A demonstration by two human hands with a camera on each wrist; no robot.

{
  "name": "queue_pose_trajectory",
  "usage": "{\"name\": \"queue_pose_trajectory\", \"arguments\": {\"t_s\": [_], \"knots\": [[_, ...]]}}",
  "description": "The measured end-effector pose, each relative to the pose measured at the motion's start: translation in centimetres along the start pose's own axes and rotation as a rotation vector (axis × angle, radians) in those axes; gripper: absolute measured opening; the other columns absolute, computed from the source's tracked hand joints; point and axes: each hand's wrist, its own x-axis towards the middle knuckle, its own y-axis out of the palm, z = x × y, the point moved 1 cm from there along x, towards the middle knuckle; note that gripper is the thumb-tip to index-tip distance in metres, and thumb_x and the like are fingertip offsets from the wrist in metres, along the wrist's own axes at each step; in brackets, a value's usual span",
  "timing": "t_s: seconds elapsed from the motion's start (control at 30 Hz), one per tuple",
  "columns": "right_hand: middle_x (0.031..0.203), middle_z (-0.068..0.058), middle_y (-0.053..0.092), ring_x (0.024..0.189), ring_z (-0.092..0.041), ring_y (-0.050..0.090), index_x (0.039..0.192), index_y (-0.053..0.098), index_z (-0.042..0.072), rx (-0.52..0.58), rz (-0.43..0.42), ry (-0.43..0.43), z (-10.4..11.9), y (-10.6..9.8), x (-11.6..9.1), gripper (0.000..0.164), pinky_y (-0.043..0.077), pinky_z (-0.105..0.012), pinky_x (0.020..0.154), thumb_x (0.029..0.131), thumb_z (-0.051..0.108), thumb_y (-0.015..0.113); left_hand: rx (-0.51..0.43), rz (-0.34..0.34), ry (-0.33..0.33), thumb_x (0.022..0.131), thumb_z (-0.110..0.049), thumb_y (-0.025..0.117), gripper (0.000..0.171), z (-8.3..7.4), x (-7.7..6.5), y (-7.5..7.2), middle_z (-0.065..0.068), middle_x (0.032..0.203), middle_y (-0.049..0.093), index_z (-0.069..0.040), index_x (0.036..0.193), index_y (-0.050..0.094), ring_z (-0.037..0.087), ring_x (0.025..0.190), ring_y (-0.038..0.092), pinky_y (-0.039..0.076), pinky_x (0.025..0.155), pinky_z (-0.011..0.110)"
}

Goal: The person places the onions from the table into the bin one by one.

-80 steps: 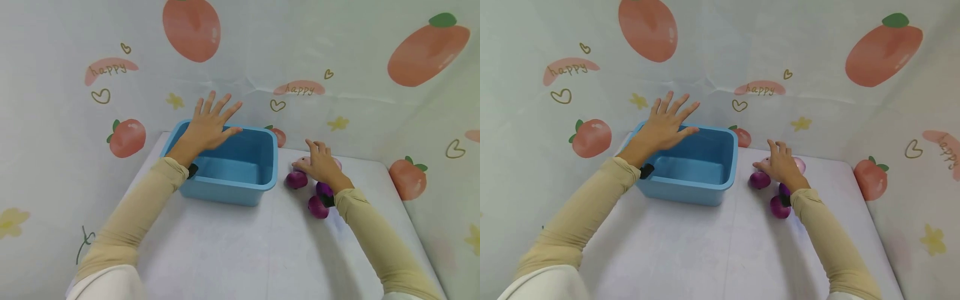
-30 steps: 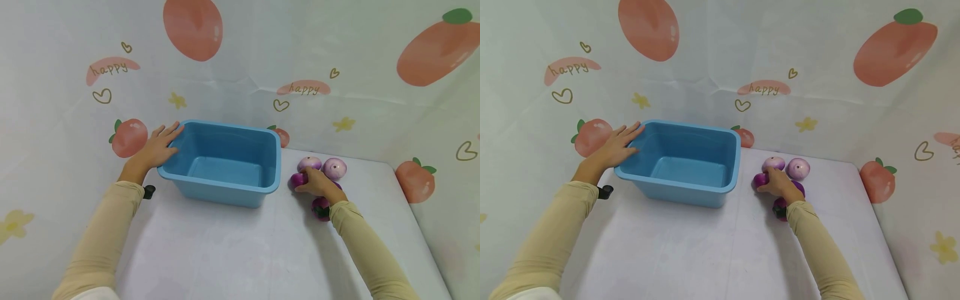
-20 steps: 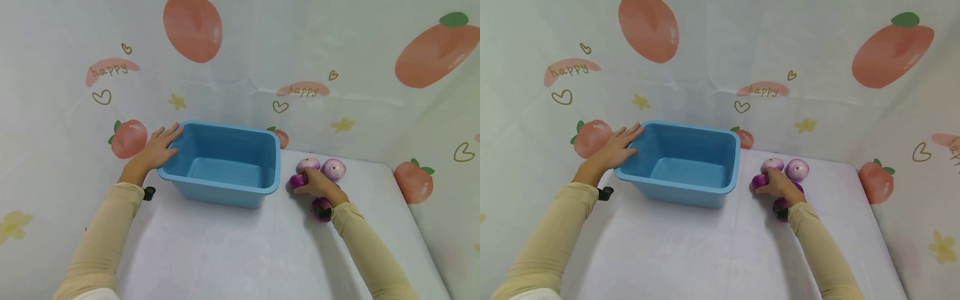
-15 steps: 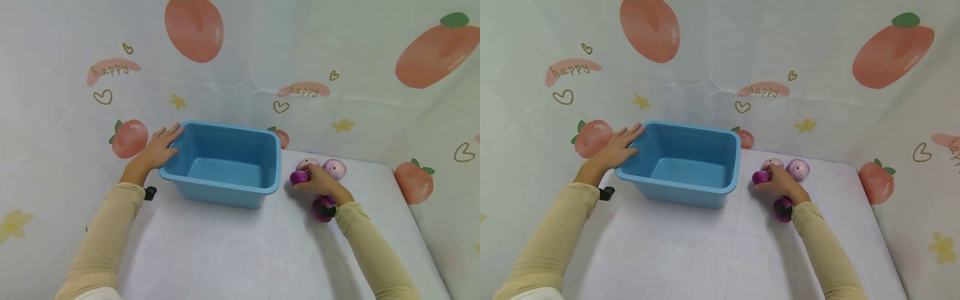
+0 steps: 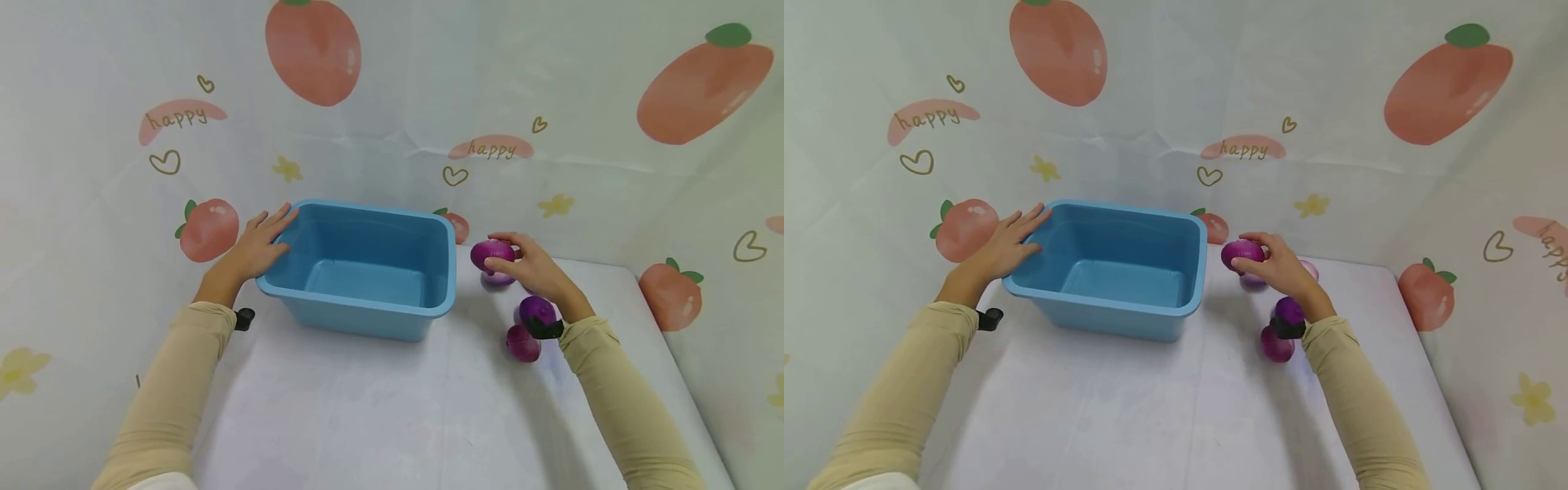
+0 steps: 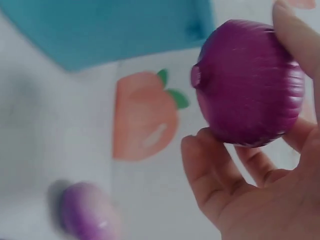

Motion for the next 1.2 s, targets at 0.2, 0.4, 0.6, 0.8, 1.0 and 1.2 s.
{"name": "queue_pose_trajectory", "arguments": {"t_s": [0.2,0.4,0.6,0.8,1.0,1.2], "knots": [[0.15,-0.007,0.041,0.126,-0.028,0.054,0.15,0.044,0.028,0.079,-0.03,-0.044,3.1,-1.0,0.0,0.066,0.053,-0.029,0.091,0.092,0.046,0.07,-0.003,0.001,-0.008,0.1,-0.022,0.042,0.072,-0.1,-0.1,0.0,0.003,0.175,0.003,-0.027,0.165,0.01,0.05,0.158,-0.005,0.011,0.115,0.083],[0.15,-0.002,0.042,0.129,-0.025,0.056,0.149,0.046,0.03,0.134,-0.039,-0.133,6.6,-1.3,0.6,0.066,0.056,-0.023,0.092,0.09,0.039,0.075,-0.01,-0.002,-0.008,0.1,-0.021,0.041,0.072,-0.1,-0.2,0.0,0.003,0.175,0.002,-0.027,0.165,0.01,0.049,0.158,-0.007,0.01,0.115,0.083],[0.149,-0.004,0.048,0.131,-0.026,0.055,0.151,0.043,0.027,0.16,-0.001,-0.197,9.1,-0.5,2.2,0.072,0.059,-0.042,0.098,0.088,0.032,0.078,-0.014,-0.008,-0.007,0.098,-0.018,0.039,0.073,0.0,-0.2,0.0,0.004,0.175,0.003,-0.026,0.165,0.011,0.049,0.158,-0.005,0.012,0.114,0.083],[0.147,-0.004,0.051,0.13,-0.026,0.054,0.15,0.044,0.024,0.188,0.039,-0.25,11.0,1.1,4.6,0.076,0.061,-0.052,0.091,0.084,0.029,0.081,-0.022,-0.002,-0.013,0.098,-0.018,0.039,0.073,-0.1,-0.2,0.0,0.003,0.175,0.002,-0.027,0.165,0.011,0.048,0.158,-0.007,0.011,0.114,0.084],[0.145,-0.004,0.053,0.129,-0.026,0.055,0.148,0.046,0.016,0.214,0.077,-0.353,12.6,3.3,7.3,0.076,0.058,-0.048,0.099,0.081,0.024,0.083,-0.021,-0.001,-0.025,0.098,-0.018,0.039,0.073,-0.1,-0.4,-0.1,0.003,0.175,0.002,-0.027,0.165,0.011,0.048,0.158,-0.006,0.013,0.114,0.083],[0.143,-0.003,0.054,0.128,-0.023,0.056,0.143,0.049,0.018,0.228,0.078,-0.417,13.8,5.8,9.6,0.074,0.059,-0.045,0.098,0.078,0.023,0.085,-0.017,-0.002,-0.014,0.098,-0.018,0.039,0.073,-0.1,-0.3,0.0,0.003,0.175,0.002,-0.026,0.165,0.011,0.048,0.158,-0.005,0.015,0.115,0.082]]}}
